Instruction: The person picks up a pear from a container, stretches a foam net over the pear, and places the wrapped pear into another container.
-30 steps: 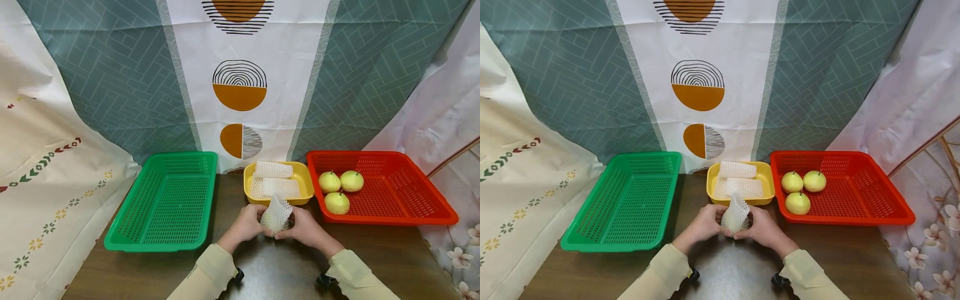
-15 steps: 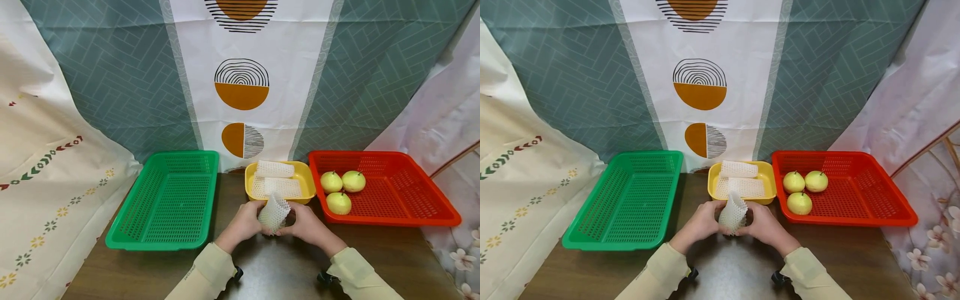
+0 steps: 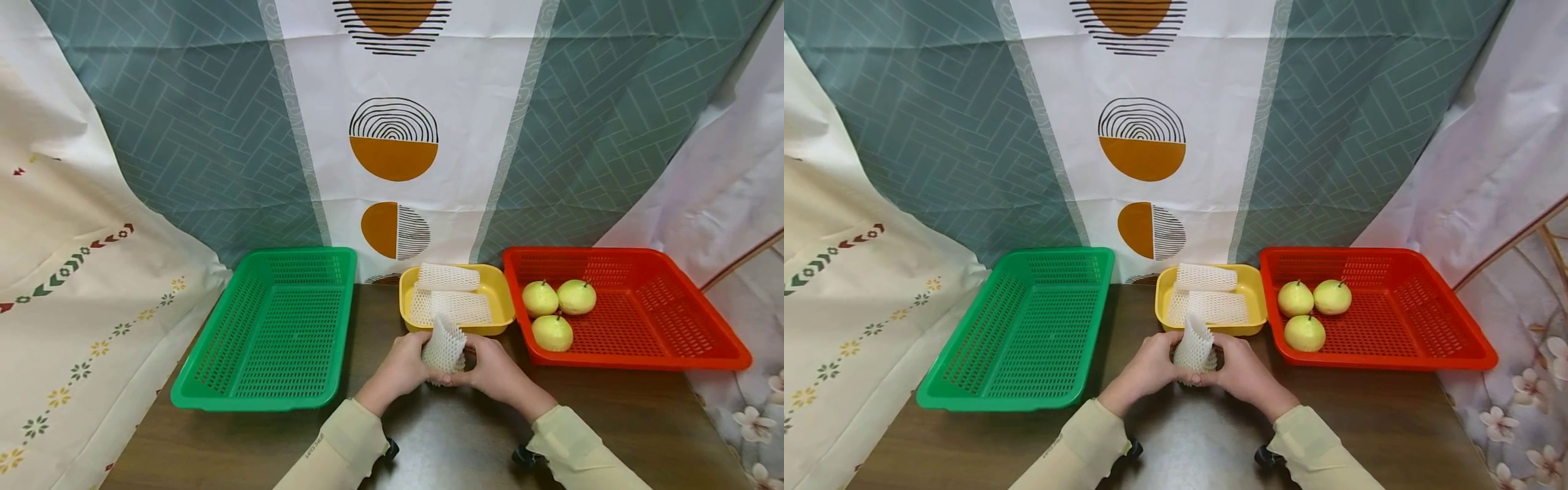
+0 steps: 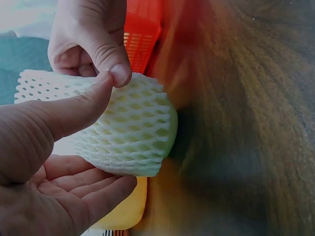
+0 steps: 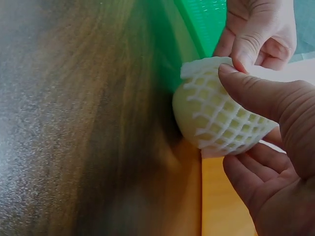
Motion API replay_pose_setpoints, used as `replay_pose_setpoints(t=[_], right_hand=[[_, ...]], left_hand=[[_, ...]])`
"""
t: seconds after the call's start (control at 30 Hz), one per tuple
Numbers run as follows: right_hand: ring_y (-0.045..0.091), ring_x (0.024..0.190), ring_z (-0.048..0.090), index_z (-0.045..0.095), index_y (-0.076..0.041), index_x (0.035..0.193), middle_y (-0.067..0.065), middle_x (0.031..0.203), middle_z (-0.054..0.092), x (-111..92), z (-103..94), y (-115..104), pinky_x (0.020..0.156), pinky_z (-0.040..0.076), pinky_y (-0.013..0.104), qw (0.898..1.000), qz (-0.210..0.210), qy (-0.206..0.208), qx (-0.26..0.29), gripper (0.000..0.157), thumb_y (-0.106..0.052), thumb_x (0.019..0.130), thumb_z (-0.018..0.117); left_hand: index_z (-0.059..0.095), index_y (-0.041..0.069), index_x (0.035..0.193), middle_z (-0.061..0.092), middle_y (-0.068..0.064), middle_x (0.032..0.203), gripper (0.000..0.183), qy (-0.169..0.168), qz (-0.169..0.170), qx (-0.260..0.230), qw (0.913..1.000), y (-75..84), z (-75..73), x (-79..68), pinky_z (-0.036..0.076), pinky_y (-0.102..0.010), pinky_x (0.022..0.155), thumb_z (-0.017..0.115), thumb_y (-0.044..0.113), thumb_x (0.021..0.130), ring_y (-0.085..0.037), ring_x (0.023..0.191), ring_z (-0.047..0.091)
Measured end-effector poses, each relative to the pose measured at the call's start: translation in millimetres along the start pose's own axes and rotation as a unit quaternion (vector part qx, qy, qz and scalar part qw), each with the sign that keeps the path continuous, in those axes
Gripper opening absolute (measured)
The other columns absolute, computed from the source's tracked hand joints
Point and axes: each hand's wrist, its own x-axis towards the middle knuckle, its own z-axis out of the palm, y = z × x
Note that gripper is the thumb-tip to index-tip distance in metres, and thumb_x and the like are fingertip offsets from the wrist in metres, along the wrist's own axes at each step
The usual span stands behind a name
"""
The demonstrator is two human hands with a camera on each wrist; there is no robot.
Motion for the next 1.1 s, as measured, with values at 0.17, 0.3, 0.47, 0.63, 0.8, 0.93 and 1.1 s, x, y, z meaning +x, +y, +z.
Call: replay_pose_setpoints(t=[0.17,0.3,0.47,0.63,0.8,0.93,1.1], right_hand=[[0.01,0.108,0.059,0.059,-0.026,0.119,-0.01,0.115,0.062,-0.8,1.8,3.1,0.093,0.049,0.037,1.0,0.017,-0.005,-0.009,0.072,-0.034,0.055,0.09],[0.012,0.108,0.059,0.057,-0.023,0.123,-0.008,0.118,0.062,-1.4,4.2,4.7,0.094,0.049,0.038,1.0,0.028,-0.003,-0.008,0.077,-0.031,0.053,0.091],[0.012,0.11,0.058,0.054,-0.024,0.126,-0.007,0.121,0.06,-1.4,7.6,8.8,0.094,0.049,0.038,1.0,0.029,-0.005,0.001,0.083,-0.032,0.052,0.091],[0.014,0.112,0.059,0.049,-0.024,0.132,-0.006,0.127,0.057,-2.9,2.8,9.8,0.091,0.051,0.034,1.0,0.022,-0.012,0.018,0.092,-0.039,0.051,0.09],[0.014,0.11,0.06,0.051,-0.028,0.131,-0.009,0.128,0.057,-0.5,-6.1,6.5,0.089,0.052,0.035,0.999,0.004,0.002,0.041,0.087,-0.042,0.054,0.088],[0.012,0.109,0.061,0.053,-0.03,0.128,-0.01,0.126,0.057,0.6,-6.6,7.0,0.089,0.052,0.033,0.999,-0.006,-0.008,0.045,0.081,-0.043,0.056,0.087],[0.013,0.108,0.061,0.051,-0.028,0.13,-0.007,0.126,0.057,-1.0,-0.2,11.6,0.088,0.052,0.028,0.998,-0.001,-0.025,0.062,0.083,-0.037,0.056,0.089]], left_hand=[[0.062,0.015,0.117,0.067,0.004,0.102,0.074,-0.005,-0.007,0.002,1.0,-5.5,3.8,0.9,0.05,-0.03,0.078,0.091,0.034,0.052,-0.01,0.089,0.059],[0.062,0.014,0.116,0.067,0.004,0.102,0.075,-0.004,-0.007,0.002,1.0,-9.5,6.0,1.6,0.05,-0.031,0.079,0.092,0.033,0.05,-0.011,0.09,0.058],[0.062,0.015,0.116,0.066,0.005,0.102,0.076,-0.006,-0.011,0.004,0.9999,-13.0,7.3,1.3,0.049,-0.031,0.081,0.092,0.034,0.049,-0.011,0.091,0.058],[0.058,0.015,0.123,0.065,0.004,0.11,0.083,-0.004,-0.005,0.011,0.9999,-12.5,4.5,-0.6,0.049,-0.033,0.086,0.092,0.035,0.049,-0.014,0.099,0.058],[0.057,0.02,0.124,0.064,0.006,0.116,0.08,0.011,0.029,-0.025,0.9992,-8.5,-2.6,-0.1,0.05,-0.036,0.09,0.09,0.038,0.053,-0.01,0.103,0.06],[0.06,0.026,0.119,0.066,0.01,0.109,0.072,0.007,0.037,-0.034,0.9987,-9.3,-2.3,0.6,0.051,-0.032,0.084,0.089,0.04,0.054,-0.005,0.095,0.06],[0.062,0.022,0.119,0.066,0.01,0.107,0.07,-0.004,0.021,-0.025,0.9995,-13.0,1.9,0.7,0.049,-0.026,0.079,0.089,0.035,0.056,-0.005,0.09,0.059]])
